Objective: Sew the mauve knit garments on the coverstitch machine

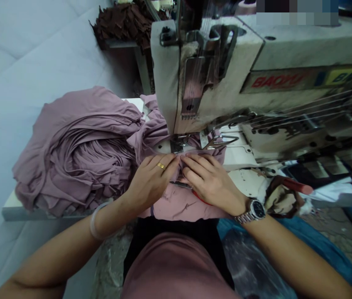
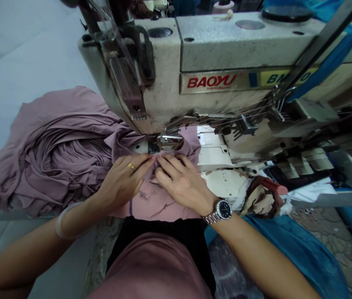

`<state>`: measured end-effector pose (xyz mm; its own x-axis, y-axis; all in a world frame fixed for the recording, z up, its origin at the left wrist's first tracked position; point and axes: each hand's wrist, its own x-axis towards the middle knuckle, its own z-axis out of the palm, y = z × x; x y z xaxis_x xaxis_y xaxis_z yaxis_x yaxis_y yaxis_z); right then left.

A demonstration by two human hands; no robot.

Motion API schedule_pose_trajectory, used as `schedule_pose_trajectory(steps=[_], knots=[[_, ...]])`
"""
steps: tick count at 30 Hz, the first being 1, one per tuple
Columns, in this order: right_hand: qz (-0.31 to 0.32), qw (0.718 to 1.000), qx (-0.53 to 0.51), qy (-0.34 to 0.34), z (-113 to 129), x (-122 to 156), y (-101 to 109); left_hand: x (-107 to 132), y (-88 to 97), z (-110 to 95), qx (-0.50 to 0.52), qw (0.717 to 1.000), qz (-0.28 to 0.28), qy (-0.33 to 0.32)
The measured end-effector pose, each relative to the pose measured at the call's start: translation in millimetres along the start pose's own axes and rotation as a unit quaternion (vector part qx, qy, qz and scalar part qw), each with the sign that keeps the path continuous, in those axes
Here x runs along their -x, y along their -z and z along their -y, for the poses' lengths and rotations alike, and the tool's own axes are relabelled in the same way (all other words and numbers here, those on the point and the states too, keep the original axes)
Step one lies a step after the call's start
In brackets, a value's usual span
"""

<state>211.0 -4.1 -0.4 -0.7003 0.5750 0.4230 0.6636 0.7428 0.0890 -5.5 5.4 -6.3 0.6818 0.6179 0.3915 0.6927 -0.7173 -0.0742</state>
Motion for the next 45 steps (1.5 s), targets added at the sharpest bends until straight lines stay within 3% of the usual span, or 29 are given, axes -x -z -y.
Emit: schedule_pose_trajectory(steps=[10, 25, 30, 37, 45], knots=[[-0.037, 0.998, -0.043, -0.038, 1.3, 2.8, -7.4, -0.2, 0.8, 1.4, 0.025, 1.000, -0.008, -0.006], [-0.004, 0.994, -0.042, -0.100, -0.4, -13.0, -7.6, -11.7, -1.0, 9.4, 0.011, 1.000, 0.008, 0.010], [-0.018, 0.994, -0.042, -0.098, -2.6, -11.6, -8.8, -10.6, 0.9, 15.3, 0.048, 0.998, -0.023, -0.028], [-0.108, 0.983, -0.119, -0.092, 4.3, -8.2, -13.1, -8.0, 5.7, 18.0, 0.083, 0.993, -0.057, -0.053], [-0.083, 0.982, -0.107, -0.130, 4.9, -18.2, -14.4, -12.7, 0.9, 17.4, 0.088, 0.993, -0.074, -0.035]])
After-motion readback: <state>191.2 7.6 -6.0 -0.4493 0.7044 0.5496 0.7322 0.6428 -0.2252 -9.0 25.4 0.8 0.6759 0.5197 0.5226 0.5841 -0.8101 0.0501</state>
